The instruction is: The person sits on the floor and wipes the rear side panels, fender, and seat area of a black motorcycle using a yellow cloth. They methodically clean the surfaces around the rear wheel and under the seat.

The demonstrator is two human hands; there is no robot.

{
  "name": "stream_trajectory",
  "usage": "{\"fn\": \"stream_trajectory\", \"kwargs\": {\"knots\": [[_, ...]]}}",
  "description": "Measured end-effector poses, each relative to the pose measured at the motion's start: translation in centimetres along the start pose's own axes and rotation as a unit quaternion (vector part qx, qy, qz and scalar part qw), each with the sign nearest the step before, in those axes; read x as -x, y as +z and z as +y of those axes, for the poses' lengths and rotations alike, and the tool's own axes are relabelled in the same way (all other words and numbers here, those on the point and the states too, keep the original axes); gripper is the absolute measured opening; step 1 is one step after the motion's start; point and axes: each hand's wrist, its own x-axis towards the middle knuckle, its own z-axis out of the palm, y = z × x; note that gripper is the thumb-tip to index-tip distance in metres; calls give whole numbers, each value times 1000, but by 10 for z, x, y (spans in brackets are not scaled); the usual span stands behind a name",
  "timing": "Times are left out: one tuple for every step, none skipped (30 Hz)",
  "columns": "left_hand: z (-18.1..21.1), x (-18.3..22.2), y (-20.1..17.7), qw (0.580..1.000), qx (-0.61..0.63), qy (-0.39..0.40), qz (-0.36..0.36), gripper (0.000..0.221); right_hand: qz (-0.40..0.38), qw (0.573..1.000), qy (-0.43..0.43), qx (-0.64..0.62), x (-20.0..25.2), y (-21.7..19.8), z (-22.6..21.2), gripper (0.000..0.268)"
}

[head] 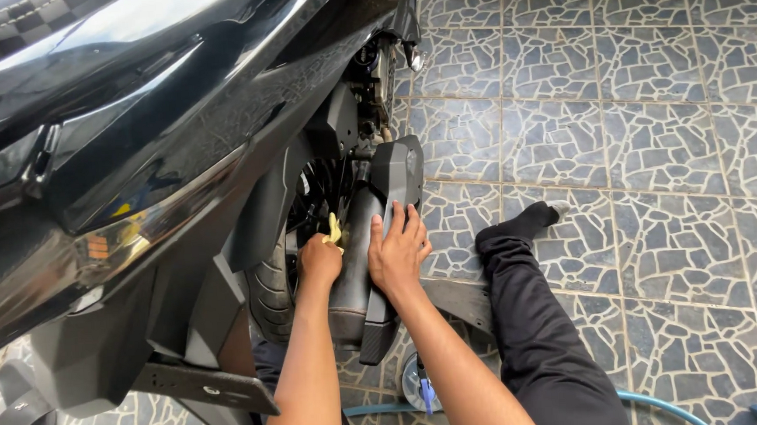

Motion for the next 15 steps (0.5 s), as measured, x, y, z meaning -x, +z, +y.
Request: {"fn": "stream_trajectory", "kwargs": {"knots": [[-7, -1, 9, 999, 27, 20, 38, 32, 3, 1000, -4, 8, 0, 1, 1, 55], [11, 18, -5, 999, 28, 20, 38, 32, 3, 1000, -4, 9, 0, 1, 1, 55], [28, 38, -20, 993, 62, 62, 73, 37, 3, 1000, -2, 5, 1, 1, 1, 55], [48, 58, -34, 983, 98, 105, 110, 46, 3, 1000, -2, 1, 0, -1, 1, 56], [62, 66, -43, 983, 100, 106, 111, 46, 5, 1000, -3, 2, 1, -1, 1, 56], [76, 72, -51, 968, 80, 189, 142, 50, 9, 1000, -6, -3, 1, 0, 3, 55], [90, 78, -59, 945, 60, 271, 172, 55, 12, 1000, -8, -9, 0, 1, 4, 54], [93, 64, -50, 944, 62, 274, 173, 55, 16, 1000, -9, -8, 0, 1, 3, 54], [96, 49, -41, 936, 63, 286, 193, 58, 16, 1000, -11, -10, -1, 1, 3, 55], [97, 37, -29, 930, 64, 295, 211, 60, 15, 1000, -11, -11, 1, 1, 5, 55], [101, 20, -21, 930, 67, 295, 210, 60, 16, 1000, -10, -7, 2, -1, 2, 55], [105, 3, -12, 925, 61, 311, 211, 62, 16, 1000, -15, -5, 3, -4, -1, 54], [109, -14, -4, 919, 54, 327, 213, 63, 16, 1000, -19, -3, 3, -6, -3, 53], [113, -26, 5, 920, 55, 327, 211, 63, 16, 1000, -17, -1, 3, -6, -3, 53], [118, -37, 14, 922, 58, 345, 168, 62, 11, 1000, -13, -10, 3, -7, -3, 52]]}}
